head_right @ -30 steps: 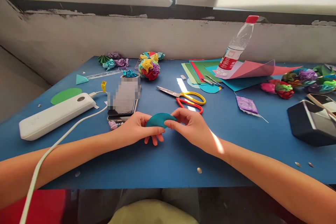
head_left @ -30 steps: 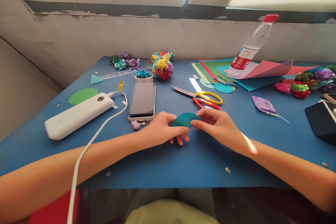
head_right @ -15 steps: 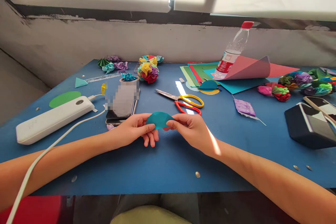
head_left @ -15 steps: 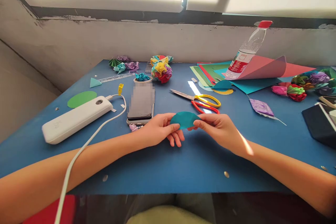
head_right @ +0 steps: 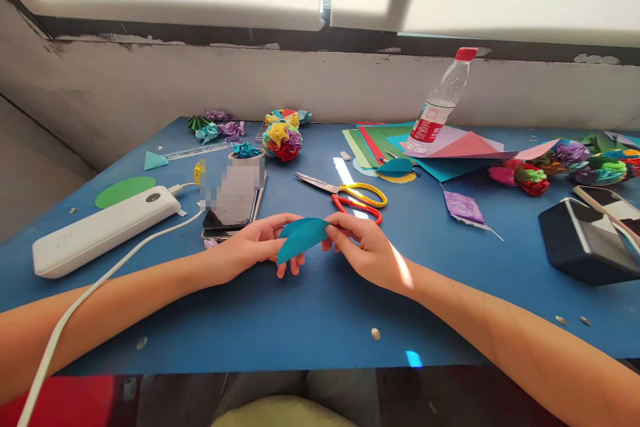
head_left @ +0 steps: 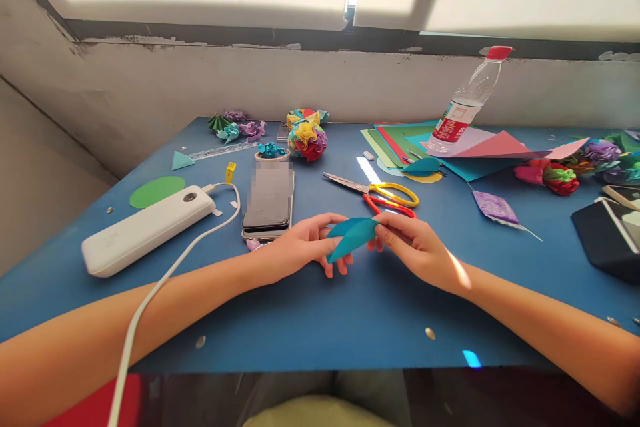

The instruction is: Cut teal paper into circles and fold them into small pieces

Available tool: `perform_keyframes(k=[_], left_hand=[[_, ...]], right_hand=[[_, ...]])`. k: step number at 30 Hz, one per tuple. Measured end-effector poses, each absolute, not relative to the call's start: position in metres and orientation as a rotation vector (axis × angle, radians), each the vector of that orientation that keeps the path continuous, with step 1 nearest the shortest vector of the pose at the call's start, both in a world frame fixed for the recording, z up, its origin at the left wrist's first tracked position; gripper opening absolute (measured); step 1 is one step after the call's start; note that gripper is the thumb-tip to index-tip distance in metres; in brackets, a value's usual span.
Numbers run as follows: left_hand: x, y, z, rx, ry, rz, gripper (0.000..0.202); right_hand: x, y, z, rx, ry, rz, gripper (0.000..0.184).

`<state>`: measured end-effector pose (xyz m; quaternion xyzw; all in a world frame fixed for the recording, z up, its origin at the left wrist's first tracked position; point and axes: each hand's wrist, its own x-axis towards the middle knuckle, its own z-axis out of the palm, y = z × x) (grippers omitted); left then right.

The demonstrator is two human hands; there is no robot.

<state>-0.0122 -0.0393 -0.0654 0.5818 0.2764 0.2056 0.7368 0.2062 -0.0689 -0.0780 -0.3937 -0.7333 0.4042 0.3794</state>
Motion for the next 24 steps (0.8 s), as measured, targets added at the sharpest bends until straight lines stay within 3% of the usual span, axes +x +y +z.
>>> perform_keyframes(k=[4,8,10,12,15,19,24], left_hand=[[-0.004,-0.043,-0.068,1.352,0.72,0.463,0.036],[0.001,-0.055,-0.075,1.527,0.966,0.749,0.026],[0.001,-0.062,-0.079,1.733,1.071,0.905,0.018],[-0.001,-0.066,-0.083,2.027,1.109,1.004,0.011],[-0.002,-0.068,-0.087,2.308,1.109,1.08,0.012],[0.0,-0.065,-0.085,2.265,1.242,1.07,0.016],[0.001,-0.063,-0.08,2.218,1.213,0.99,0.022]], right_hand=[[0.195,-0.071,-0.082,-1.053,-1.906,0.974,0.029],[0.18,-0.074,-0.087,-1.106,-1.673,1.084,0.068],[0.177,-0.077,-0.088,-1.106,-1.593,1.185,0.077],[0.176,-0.081,-0.084,-1.075,-1.639,1.309,0.072],[0.177,-0.087,-0.074,-0.916,-1.706,1.47,0.048],[0.178,-0.09,-0.067,-0.781,-1.622,1.546,0.033],[0.176,-0.085,-0.071,-0.937,-1.582,1.438,0.023]])
